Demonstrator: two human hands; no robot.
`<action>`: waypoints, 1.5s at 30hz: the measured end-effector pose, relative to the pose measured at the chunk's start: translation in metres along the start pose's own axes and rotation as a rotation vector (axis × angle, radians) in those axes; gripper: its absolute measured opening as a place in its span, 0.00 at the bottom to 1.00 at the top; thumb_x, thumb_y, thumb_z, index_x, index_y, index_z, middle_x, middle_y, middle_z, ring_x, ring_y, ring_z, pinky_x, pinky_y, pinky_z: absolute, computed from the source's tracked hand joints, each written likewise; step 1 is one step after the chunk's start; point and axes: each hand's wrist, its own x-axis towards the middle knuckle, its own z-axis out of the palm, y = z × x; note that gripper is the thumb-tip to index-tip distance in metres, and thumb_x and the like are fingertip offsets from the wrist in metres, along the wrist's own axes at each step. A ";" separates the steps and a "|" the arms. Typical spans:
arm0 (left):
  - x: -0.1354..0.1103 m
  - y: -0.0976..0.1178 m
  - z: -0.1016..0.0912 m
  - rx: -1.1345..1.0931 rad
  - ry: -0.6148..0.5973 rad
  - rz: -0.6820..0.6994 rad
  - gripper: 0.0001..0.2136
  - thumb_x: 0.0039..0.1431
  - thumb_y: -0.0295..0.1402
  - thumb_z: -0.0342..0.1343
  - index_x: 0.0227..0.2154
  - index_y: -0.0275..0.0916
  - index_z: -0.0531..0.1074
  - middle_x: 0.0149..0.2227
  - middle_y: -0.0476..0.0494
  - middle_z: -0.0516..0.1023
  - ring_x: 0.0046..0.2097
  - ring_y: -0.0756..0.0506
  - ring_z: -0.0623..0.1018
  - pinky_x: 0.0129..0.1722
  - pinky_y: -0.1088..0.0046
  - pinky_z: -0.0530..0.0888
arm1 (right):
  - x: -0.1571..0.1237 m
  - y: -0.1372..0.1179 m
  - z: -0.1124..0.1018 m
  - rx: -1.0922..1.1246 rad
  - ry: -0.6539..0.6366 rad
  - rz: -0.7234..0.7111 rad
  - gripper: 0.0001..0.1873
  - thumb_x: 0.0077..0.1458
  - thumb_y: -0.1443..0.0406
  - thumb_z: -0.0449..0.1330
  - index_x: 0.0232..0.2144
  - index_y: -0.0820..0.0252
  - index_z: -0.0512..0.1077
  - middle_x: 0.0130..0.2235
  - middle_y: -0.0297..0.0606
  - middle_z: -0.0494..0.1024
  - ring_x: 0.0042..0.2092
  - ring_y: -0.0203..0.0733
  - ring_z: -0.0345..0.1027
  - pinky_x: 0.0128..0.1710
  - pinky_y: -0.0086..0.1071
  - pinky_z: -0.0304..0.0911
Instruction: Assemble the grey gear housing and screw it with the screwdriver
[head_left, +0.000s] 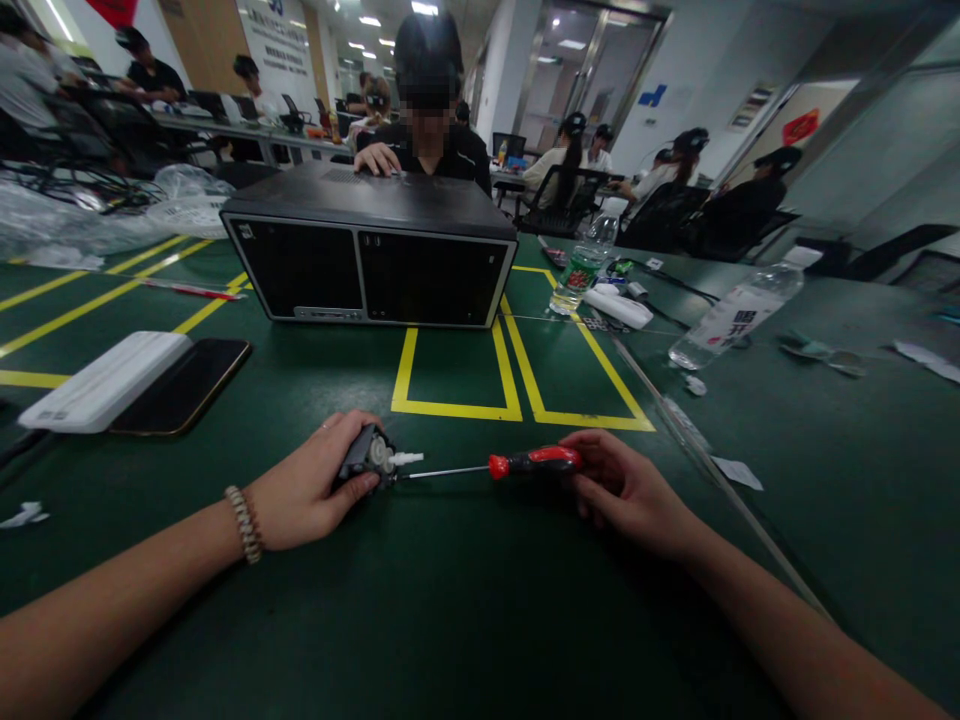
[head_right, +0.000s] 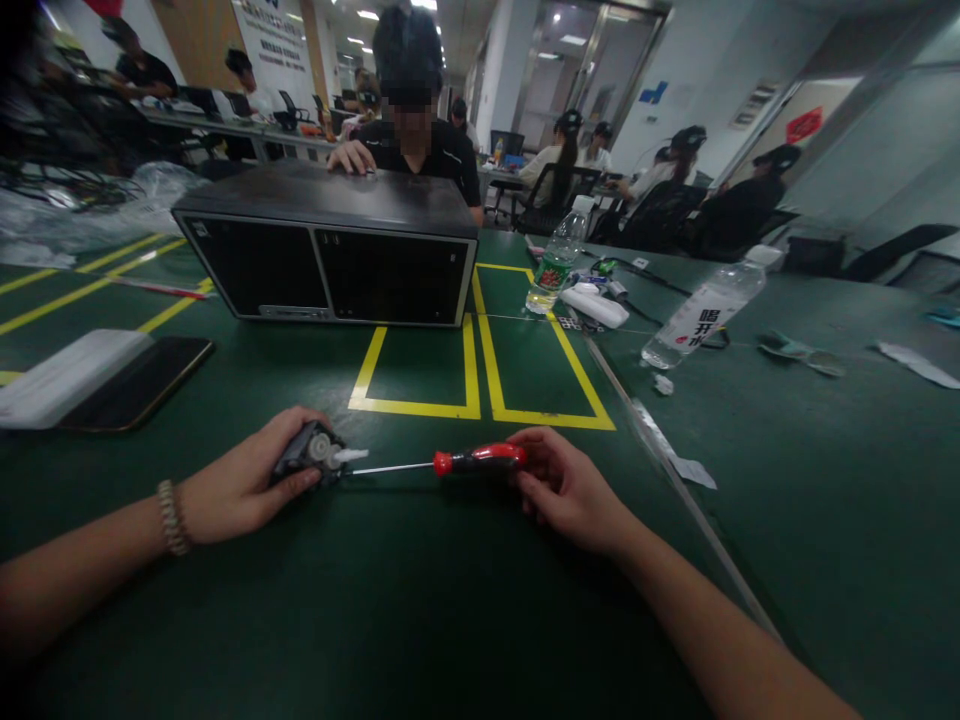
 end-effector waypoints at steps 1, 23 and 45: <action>0.000 0.000 0.000 0.001 0.001 0.004 0.18 0.67 0.35 0.55 0.58 0.42 0.63 0.52 0.37 0.72 0.49 0.36 0.75 0.50 0.48 0.74 | 0.000 0.000 0.000 -0.002 -0.001 0.002 0.20 0.64 0.61 0.67 0.56 0.56 0.69 0.39 0.39 0.80 0.30 0.39 0.76 0.22 0.30 0.71; 0.000 0.000 0.000 -0.016 0.007 -0.009 0.19 0.66 0.38 0.55 0.58 0.42 0.63 0.53 0.37 0.72 0.49 0.35 0.75 0.50 0.48 0.74 | 0.000 -0.002 -0.001 -0.031 -0.019 -0.012 0.27 0.65 0.55 0.66 0.62 0.58 0.72 0.35 0.38 0.81 0.27 0.38 0.73 0.22 0.30 0.71; 0.000 0.000 -0.001 -0.002 -0.007 -0.003 0.18 0.67 0.37 0.55 0.57 0.42 0.63 0.52 0.37 0.72 0.49 0.35 0.75 0.51 0.50 0.74 | 0.001 0.001 -0.005 -0.036 -0.044 -0.035 0.22 0.68 0.53 0.62 0.56 0.60 0.77 0.33 0.39 0.80 0.27 0.37 0.74 0.22 0.29 0.71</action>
